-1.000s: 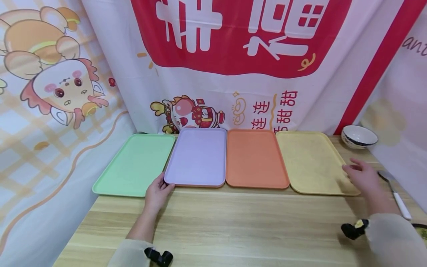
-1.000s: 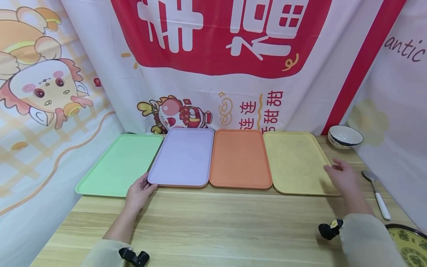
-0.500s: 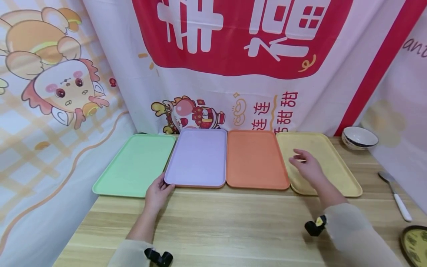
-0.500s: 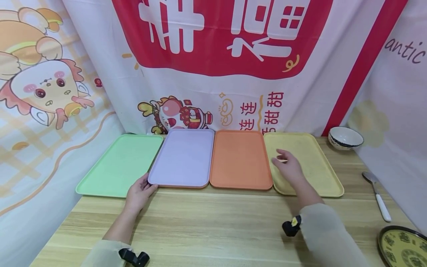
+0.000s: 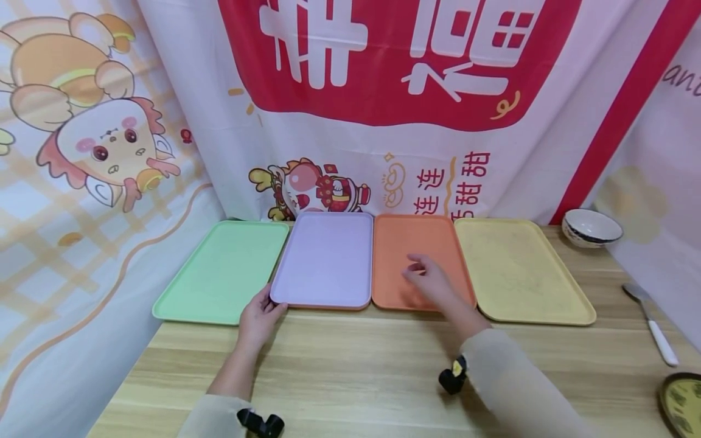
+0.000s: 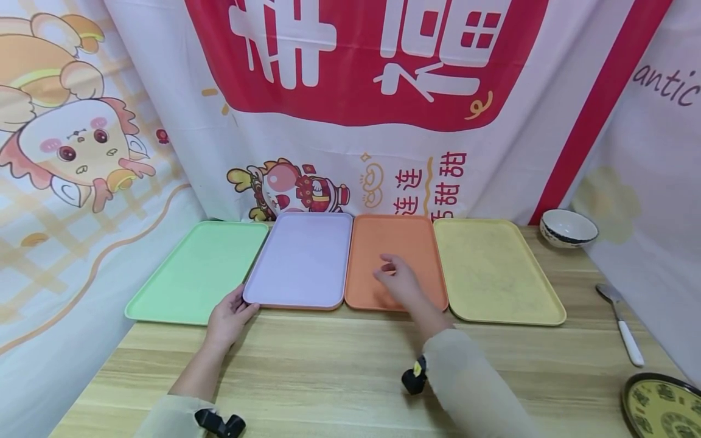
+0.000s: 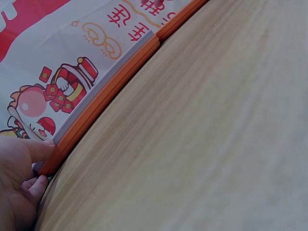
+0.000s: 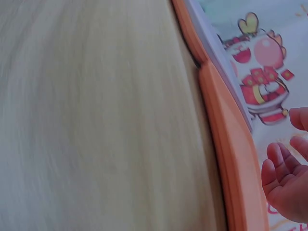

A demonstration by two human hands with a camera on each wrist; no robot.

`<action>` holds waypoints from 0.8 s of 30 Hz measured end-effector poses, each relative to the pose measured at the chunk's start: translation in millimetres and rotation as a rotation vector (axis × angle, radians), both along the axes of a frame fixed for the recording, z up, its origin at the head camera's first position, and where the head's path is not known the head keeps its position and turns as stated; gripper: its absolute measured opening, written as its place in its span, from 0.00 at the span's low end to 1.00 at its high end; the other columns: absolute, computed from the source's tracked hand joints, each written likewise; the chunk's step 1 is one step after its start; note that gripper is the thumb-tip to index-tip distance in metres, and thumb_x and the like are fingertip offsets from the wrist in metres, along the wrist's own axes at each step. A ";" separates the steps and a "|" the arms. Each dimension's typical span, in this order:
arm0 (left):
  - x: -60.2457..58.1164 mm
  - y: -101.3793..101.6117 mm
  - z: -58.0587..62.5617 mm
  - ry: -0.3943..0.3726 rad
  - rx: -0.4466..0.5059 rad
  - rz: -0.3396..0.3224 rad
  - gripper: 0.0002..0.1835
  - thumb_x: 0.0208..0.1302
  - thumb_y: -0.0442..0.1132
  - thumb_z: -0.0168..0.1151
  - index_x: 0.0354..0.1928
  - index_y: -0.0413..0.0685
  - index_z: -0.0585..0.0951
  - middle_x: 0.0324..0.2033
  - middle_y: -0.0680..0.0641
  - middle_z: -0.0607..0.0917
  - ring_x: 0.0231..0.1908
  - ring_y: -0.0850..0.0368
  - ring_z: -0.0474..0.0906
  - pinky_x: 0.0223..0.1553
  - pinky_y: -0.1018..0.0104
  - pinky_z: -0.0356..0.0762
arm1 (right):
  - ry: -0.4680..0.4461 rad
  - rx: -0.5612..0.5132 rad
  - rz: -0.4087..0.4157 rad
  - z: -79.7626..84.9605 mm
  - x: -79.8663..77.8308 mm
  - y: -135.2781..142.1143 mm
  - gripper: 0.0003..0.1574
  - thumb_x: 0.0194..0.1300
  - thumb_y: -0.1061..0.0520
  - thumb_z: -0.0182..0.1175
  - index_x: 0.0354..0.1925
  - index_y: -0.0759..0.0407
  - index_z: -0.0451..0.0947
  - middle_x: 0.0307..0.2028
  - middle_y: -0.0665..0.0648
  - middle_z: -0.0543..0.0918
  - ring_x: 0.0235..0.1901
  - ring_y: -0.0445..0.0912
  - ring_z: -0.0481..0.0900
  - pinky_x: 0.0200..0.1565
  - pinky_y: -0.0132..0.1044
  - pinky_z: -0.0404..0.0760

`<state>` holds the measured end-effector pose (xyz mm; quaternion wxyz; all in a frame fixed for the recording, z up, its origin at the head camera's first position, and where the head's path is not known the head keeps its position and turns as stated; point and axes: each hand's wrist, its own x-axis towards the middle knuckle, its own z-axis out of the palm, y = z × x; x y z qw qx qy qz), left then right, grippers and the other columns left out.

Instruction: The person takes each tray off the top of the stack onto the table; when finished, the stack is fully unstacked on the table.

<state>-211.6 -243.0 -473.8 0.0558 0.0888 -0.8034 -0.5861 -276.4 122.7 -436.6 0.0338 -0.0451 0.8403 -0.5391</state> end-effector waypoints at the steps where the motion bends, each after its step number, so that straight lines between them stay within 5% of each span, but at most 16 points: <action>1: 0.0 0.0 0.2 -0.001 0.000 0.001 0.37 0.66 0.30 0.61 0.73 0.29 0.56 0.70 0.27 0.62 0.71 0.37 0.60 0.70 0.55 0.65 | -0.019 -0.013 0.005 -2.1 0.3 -7.3 0.32 0.69 0.57 0.58 0.68 0.63 0.65 0.53 0.68 0.78 0.40 0.54 0.80 0.31 0.32 0.80; 5: 0.1 -0.4 -0.3 0.002 0.001 0.003 0.37 0.66 0.30 0.61 0.72 0.29 0.56 0.69 0.27 0.63 0.70 0.37 0.61 0.69 0.56 0.66 | -0.064 0.010 0.029 -9.8 2.3 -34.1 0.33 0.68 0.56 0.60 0.68 0.61 0.66 0.51 0.64 0.79 0.38 0.50 0.80 0.30 0.32 0.81; 11: 0.2 -0.3 -0.2 0.006 0.000 0.002 0.37 0.66 0.30 0.62 0.72 0.29 0.57 0.69 0.27 0.63 0.70 0.36 0.61 0.69 0.55 0.66 | -0.034 0.132 0.054 -17.0 4.3 -61.1 0.33 0.68 0.52 0.61 0.67 0.60 0.68 0.49 0.61 0.82 0.50 0.52 0.78 0.53 0.44 0.82; 24: -0.2 -1.0 -2.6 0.013 0.011 -0.002 0.37 0.66 0.30 0.61 0.72 0.30 0.57 0.69 0.27 0.63 0.70 0.37 0.61 0.69 0.56 0.66 | -0.018 0.332 0.066 -21.6 2.6 -77.6 0.34 0.68 0.49 0.61 0.66 0.62 0.70 0.56 0.62 0.80 0.54 0.53 0.75 0.64 0.50 0.77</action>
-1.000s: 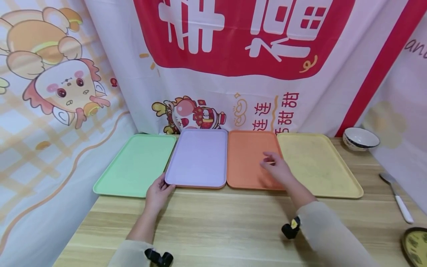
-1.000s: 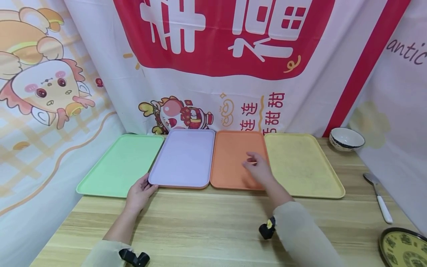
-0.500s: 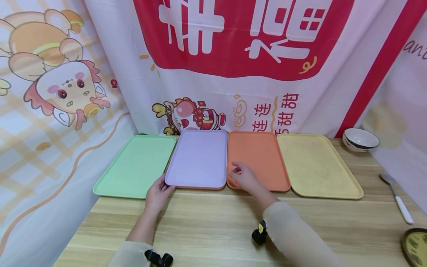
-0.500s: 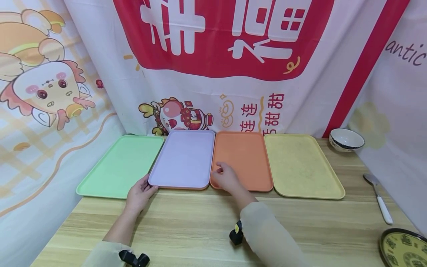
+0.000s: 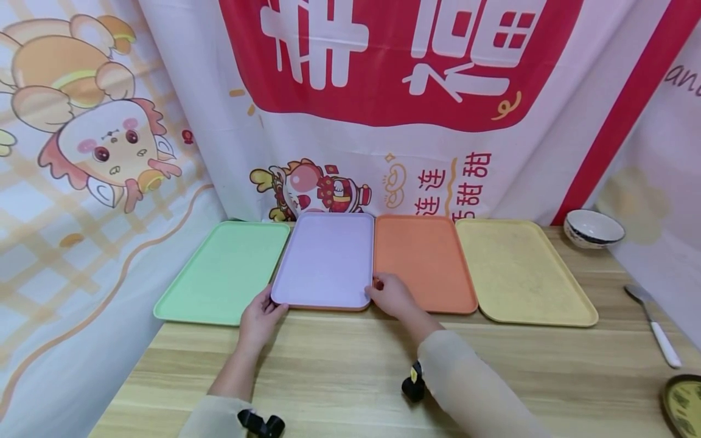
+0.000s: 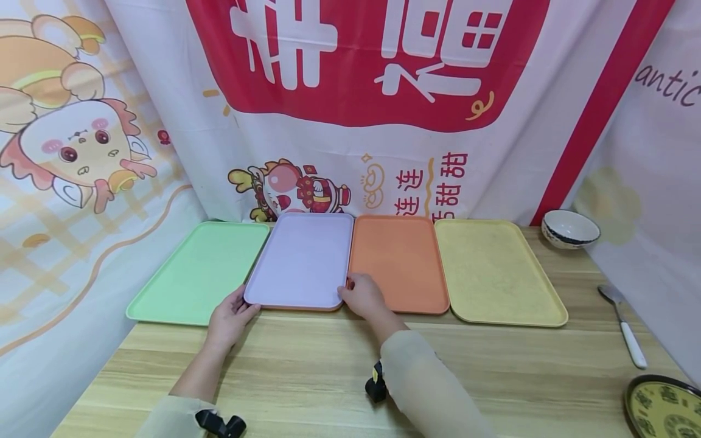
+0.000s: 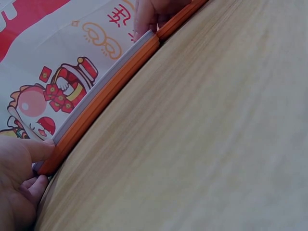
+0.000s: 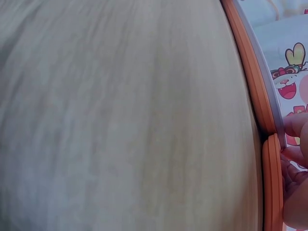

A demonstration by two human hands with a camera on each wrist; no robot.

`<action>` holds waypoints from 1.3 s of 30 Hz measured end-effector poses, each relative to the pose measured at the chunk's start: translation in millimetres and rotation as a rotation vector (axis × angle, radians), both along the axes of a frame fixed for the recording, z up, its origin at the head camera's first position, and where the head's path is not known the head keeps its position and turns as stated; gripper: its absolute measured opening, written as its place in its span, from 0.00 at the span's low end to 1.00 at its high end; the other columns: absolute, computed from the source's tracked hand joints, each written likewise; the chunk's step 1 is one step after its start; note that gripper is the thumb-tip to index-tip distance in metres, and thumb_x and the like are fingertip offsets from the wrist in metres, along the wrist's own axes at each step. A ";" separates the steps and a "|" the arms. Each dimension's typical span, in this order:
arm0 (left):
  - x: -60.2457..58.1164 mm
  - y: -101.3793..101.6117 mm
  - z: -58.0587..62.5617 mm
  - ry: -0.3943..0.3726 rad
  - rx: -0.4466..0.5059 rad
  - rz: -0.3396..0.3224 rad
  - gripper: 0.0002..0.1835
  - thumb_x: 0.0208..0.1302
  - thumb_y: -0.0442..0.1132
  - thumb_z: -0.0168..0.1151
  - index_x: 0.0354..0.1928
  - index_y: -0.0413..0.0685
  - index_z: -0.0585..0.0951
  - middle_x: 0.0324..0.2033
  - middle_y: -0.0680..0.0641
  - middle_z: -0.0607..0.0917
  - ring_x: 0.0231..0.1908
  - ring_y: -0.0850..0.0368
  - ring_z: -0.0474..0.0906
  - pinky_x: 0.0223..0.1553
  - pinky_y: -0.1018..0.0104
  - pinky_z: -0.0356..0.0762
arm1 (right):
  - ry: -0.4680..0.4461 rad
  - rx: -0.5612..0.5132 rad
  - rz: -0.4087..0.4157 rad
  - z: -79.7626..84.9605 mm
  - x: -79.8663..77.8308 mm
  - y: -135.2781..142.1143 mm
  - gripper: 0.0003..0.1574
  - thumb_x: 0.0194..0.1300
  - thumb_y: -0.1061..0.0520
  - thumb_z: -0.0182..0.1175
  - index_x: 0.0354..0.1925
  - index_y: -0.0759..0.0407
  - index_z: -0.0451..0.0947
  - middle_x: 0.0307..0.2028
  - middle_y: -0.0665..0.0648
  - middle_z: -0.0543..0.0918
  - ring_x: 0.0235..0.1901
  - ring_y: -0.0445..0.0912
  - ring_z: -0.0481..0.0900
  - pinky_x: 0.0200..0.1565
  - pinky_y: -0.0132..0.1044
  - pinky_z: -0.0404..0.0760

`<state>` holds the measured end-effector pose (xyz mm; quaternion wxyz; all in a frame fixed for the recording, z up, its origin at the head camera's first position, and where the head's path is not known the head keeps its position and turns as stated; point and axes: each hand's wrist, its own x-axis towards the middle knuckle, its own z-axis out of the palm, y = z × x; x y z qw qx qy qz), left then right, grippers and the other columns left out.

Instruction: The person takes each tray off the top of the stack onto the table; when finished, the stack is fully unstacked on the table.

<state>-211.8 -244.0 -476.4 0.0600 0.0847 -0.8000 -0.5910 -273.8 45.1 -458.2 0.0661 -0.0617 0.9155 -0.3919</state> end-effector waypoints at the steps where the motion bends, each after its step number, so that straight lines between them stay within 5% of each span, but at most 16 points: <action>1: 0.0 -0.1 -0.1 0.000 -0.001 0.001 0.37 0.66 0.30 0.62 0.72 0.30 0.57 0.69 0.27 0.63 0.70 0.37 0.61 0.69 0.56 0.66 | -0.006 -0.008 -0.003 -0.1 -0.1 -0.4 0.33 0.68 0.50 0.61 0.66 0.62 0.70 0.56 0.62 0.80 0.53 0.52 0.75 0.63 0.50 0.77; 14: -2.0 0.4 -0.2 -0.003 -0.010 0.008 0.37 0.65 0.30 0.61 0.72 0.29 0.57 0.69 0.27 0.63 0.70 0.37 0.62 0.69 0.55 0.66 | 0.026 -0.178 -0.010 -2.8 -3.3 -2.4 0.26 0.65 0.60 0.60 0.60 0.68 0.75 0.45 0.62 0.82 0.47 0.50 0.78 0.51 0.43 0.83; 21: -1.6 0.6 0.0 0.010 0.006 0.017 0.36 0.66 0.29 0.62 0.71 0.29 0.58 0.69 0.28 0.64 0.70 0.37 0.62 0.70 0.56 0.66 | -0.075 -0.460 -0.083 1.8 -0.4 -8.3 0.31 0.67 0.63 0.56 0.67 0.68 0.68 0.51 0.65 0.80 0.43 0.47 0.78 0.34 0.27 0.81; 33: -1.8 -0.8 -1.6 0.028 0.020 0.025 0.36 0.65 0.30 0.62 0.71 0.28 0.58 0.69 0.27 0.64 0.70 0.37 0.62 0.70 0.55 0.66 | -0.237 -0.790 -0.121 3.4 3.1 -18.5 0.42 0.63 0.72 0.57 0.72 0.67 0.55 0.54 0.74 0.77 0.26 0.45 0.80 0.33 0.38 0.90; 39: -1.7 -0.2 -1.2 0.029 0.027 0.028 0.36 0.66 0.30 0.62 0.71 0.27 0.58 0.69 0.27 0.64 0.70 0.36 0.61 0.70 0.54 0.65 | -0.288 -0.800 -0.130 3.9 4.2 -20.9 0.39 0.62 0.73 0.53 0.71 0.73 0.56 0.58 0.76 0.74 0.37 0.49 0.82 0.41 0.43 0.90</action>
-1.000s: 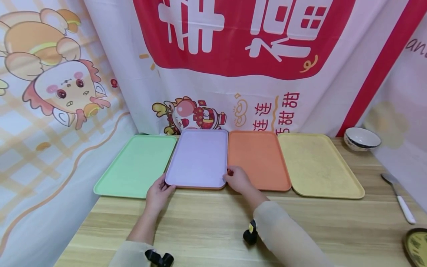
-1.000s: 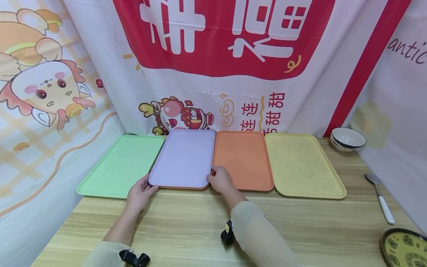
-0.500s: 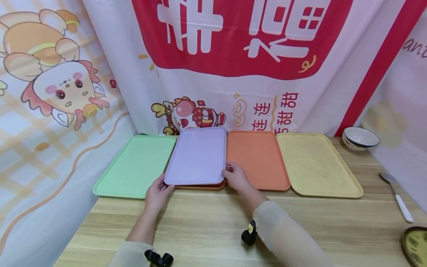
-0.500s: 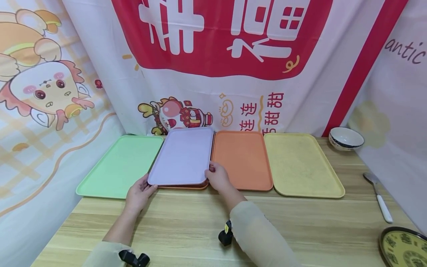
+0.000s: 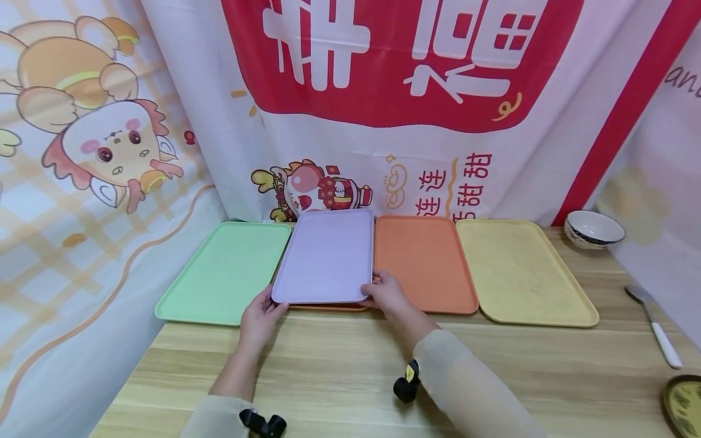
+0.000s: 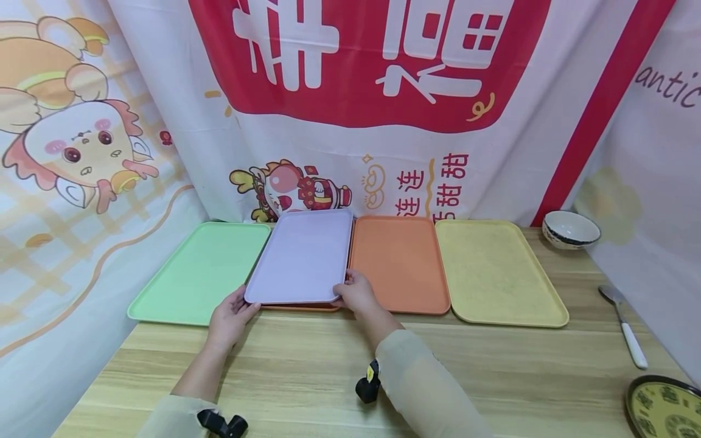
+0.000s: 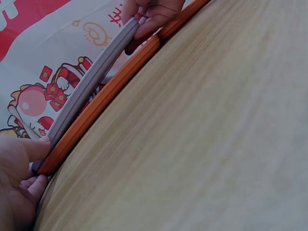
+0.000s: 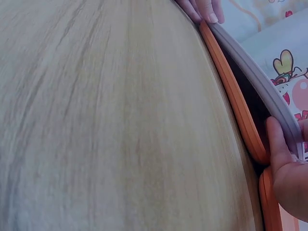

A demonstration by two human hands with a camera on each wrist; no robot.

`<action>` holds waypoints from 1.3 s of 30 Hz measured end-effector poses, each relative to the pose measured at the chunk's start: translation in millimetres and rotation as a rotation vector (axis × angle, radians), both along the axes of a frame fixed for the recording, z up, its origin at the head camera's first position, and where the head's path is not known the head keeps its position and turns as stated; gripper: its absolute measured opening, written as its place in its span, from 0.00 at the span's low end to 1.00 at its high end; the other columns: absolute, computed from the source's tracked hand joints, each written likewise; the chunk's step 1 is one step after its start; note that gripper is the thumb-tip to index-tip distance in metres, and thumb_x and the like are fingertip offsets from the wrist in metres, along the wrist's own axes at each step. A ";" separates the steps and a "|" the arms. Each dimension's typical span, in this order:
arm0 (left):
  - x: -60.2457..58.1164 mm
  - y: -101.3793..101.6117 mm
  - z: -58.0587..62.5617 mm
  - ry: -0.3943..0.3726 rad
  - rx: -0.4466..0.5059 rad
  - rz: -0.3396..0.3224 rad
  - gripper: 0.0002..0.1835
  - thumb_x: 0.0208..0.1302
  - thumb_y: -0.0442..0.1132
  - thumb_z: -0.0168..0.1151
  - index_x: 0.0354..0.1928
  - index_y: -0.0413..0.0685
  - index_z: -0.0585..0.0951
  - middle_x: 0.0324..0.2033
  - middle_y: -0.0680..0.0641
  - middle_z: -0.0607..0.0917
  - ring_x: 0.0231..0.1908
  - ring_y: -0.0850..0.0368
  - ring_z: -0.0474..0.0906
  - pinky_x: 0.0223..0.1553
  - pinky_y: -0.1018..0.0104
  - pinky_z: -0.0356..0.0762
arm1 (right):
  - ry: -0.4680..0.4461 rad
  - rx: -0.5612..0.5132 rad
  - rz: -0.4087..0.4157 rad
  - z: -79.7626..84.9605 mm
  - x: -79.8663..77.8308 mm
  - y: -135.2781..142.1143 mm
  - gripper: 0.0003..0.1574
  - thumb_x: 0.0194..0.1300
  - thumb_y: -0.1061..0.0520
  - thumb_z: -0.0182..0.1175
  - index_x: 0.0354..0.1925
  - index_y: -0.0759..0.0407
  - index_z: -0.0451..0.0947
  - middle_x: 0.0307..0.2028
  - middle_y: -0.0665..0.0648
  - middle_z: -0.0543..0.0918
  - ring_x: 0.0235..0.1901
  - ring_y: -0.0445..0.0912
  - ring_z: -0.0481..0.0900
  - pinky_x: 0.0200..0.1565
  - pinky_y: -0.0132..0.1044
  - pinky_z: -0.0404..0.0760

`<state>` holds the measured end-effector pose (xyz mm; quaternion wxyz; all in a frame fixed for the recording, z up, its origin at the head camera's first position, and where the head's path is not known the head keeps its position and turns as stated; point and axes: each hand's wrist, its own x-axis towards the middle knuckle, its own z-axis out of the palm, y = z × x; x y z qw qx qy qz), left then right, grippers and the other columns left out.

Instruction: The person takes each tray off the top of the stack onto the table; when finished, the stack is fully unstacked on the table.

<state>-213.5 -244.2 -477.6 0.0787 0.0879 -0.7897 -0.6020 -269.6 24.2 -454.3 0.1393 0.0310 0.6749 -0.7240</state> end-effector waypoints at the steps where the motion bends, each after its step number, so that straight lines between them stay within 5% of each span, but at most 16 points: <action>1: 0.0 0.4 -0.2 0.000 -0.001 0.001 0.36 0.66 0.29 0.61 0.71 0.27 0.58 0.69 0.27 0.64 0.70 0.36 0.61 0.70 0.54 0.65 | -0.013 -0.001 -0.004 0.1 0.3 -0.3 0.40 0.62 0.74 0.53 0.71 0.72 0.55 0.60 0.75 0.73 0.39 0.50 0.81 0.42 0.44 0.90; 10: 1.9 4.0 -1.3 0.025 0.035 -0.019 0.36 0.63 0.26 0.62 0.70 0.26 0.59 0.68 0.26 0.64 0.70 0.35 0.62 0.69 0.55 0.65 | -0.001 -0.044 -0.088 -1.2 2.3 -1.0 0.44 0.58 0.78 0.49 0.72 0.68 0.54 0.60 0.76 0.72 0.39 0.52 0.81 0.36 0.41 0.90; 18: 2.7 2.2 0.2 0.010 -0.015 -0.028 0.38 0.63 0.26 0.63 0.71 0.25 0.57 0.69 0.25 0.63 0.70 0.34 0.61 0.69 0.54 0.66 | 0.013 -0.008 -0.145 6.2 2.3 13.9 0.45 0.59 0.74 0.53 0.73 0.58 0.57 0.53 0.74 0.77 0.27 0.45 0.81 0.29 0.34 0.87; 24: 0.9 1.2 -1.9 0.003 -0.097 -0.019 0.37 0.63 0.27 0.63 0.71 0.27 0.58 0.67 0.26 0.65 0.67 0.36 0.65 0.66 0.54 0.70 | 0.086 -0.052 -0.153 17.3 0.6 37.4 0.45 0.60 0.75 0.52 0.74 0.59 0.56 0.49 0.73 0.77 0.29 0.43 0.80 0.29 0.30 0.85; 32: 3.0 2.4 1.3 -0.029 -0.150 -0.024 0.36 0.66 0.31 0.61 0.73 0.32 0.58 0.68 0.29 0.66 0.68 0.38 0.66 0.65 0.52 0.73 | 0.136 -0.022 -0.143 37.2 1.4 90.0 0.46 0.62 0.74 0.52 0.75 0.58 0.52 0.37 0.56 0.80 0.25 0.38 0.79 0.26 0.28 0.80; 39: 4.1 3.1 3.0 -0.040 -0.129 -0.037 0.36 0.67 0.32 0.61 0.73 0.33 0.57 0.69 0.30 0.65 0.69 0.38 0.64 0.66 0.53 0.71 | 0.116 0.036 -0.151 54.5 0.3 139.2 0.46 0.67 0.71 0.51 0.77 0.53 0.49 0.63 0.73 0.69 0.32 0.35 0.80 0.35 0.28 0.84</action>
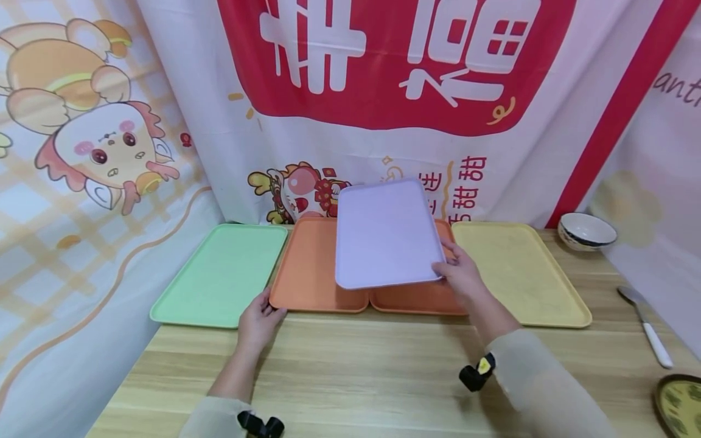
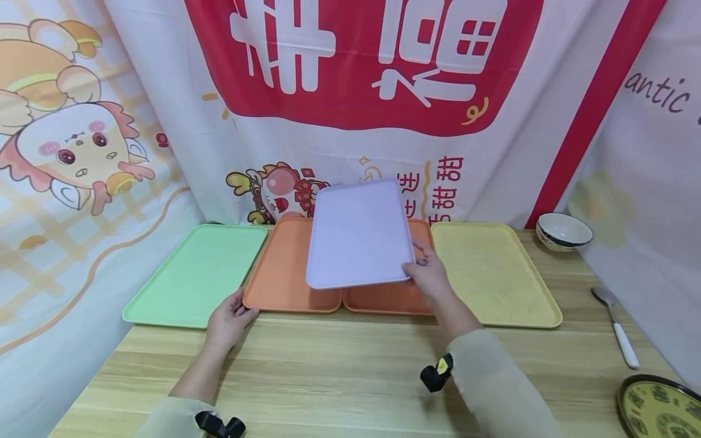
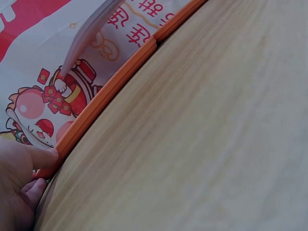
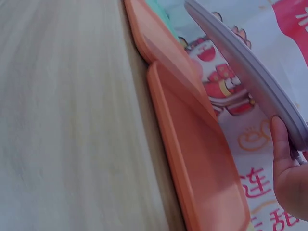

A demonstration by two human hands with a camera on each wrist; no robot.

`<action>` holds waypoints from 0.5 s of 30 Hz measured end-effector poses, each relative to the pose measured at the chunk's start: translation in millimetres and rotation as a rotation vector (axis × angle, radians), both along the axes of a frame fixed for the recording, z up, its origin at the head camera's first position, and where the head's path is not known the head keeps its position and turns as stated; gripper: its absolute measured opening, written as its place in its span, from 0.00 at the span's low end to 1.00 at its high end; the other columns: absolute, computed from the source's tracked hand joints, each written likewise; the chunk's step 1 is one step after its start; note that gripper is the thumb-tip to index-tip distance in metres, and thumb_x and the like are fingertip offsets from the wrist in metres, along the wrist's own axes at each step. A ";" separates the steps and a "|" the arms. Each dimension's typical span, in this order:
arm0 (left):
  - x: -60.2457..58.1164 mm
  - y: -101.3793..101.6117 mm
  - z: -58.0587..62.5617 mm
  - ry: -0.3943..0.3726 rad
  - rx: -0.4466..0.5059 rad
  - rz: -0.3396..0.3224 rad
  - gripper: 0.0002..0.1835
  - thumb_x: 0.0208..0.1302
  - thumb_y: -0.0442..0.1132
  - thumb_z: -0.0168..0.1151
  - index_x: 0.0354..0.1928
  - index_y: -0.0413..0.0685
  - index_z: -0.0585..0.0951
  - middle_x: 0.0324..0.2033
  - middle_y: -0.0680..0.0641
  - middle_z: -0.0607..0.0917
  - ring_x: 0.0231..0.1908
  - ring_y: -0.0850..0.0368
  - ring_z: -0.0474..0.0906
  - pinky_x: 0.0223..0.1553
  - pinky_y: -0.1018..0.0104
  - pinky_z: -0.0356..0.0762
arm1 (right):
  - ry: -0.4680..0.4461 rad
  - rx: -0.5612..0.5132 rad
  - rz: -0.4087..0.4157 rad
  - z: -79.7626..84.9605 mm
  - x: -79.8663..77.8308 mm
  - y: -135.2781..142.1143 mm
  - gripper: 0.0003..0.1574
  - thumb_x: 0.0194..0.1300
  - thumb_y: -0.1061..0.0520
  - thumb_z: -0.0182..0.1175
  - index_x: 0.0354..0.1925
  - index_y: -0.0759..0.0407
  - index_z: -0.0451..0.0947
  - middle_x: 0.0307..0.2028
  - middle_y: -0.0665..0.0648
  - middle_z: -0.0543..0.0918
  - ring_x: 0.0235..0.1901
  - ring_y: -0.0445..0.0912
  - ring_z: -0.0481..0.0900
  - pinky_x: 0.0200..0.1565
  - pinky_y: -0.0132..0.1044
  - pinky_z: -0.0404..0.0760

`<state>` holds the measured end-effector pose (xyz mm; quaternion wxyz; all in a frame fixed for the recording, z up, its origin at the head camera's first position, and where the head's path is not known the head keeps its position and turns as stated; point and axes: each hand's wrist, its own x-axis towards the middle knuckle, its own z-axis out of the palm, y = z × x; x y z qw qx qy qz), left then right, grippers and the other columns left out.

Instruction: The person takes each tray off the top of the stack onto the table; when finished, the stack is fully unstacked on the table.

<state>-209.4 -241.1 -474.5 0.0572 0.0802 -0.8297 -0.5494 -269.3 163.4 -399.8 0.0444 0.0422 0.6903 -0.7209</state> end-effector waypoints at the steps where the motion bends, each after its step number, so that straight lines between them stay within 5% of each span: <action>1: 0.3 -0.2 0.0 -0.001 0.002 0.000 0.36 0.67 0.32 0.61 0.73 0.33 0.57 0.69 0.30 0.65 0.69 0.38 0.64 0.66 0.53 0.71 | -0.006 -0.009 0.001 1.8 -0.5 6.3 0.46 0.67 0.71 0.50 0.77 0.52 0.48 0.65 0.73 0.66 0.33 0.35 0.80 0.36 0.28 0.85; 9: 0.6 -0.4 -0.4 -0.005 0.001 0.002 0.36 0.67 0.32 0.61 0.73 0.33 0.57 0.70 0.31 0.64 0.69 0.38 0.64 0.67 0.53 0.70 | 0.049 -0.071 0.016 11.2 -2.5 57.0 0.45 0.68 0.72 0.48 0.77 0.53 0.48 0.36 0.43 0.79 0.33 0.35 0.81 0.33 0.27 0.86; 15: -1.5 -0.5 -1.4 -0.014 -0.004 0.001 0.37 0.67 0.32 0.61 0.74 0.35 0.56 0.70 0.31 0.65 0.70 0.40 0.64 0.67 0.54 0.70 | 0.095 -0.128 -0.026 15.8 -4.5 86.7 0.39 0.67 0.73 0.49 0.72 0.52 0.59 0.33 0.41 0.81 0.34 0.34 0.81 0.33 0.27 0.87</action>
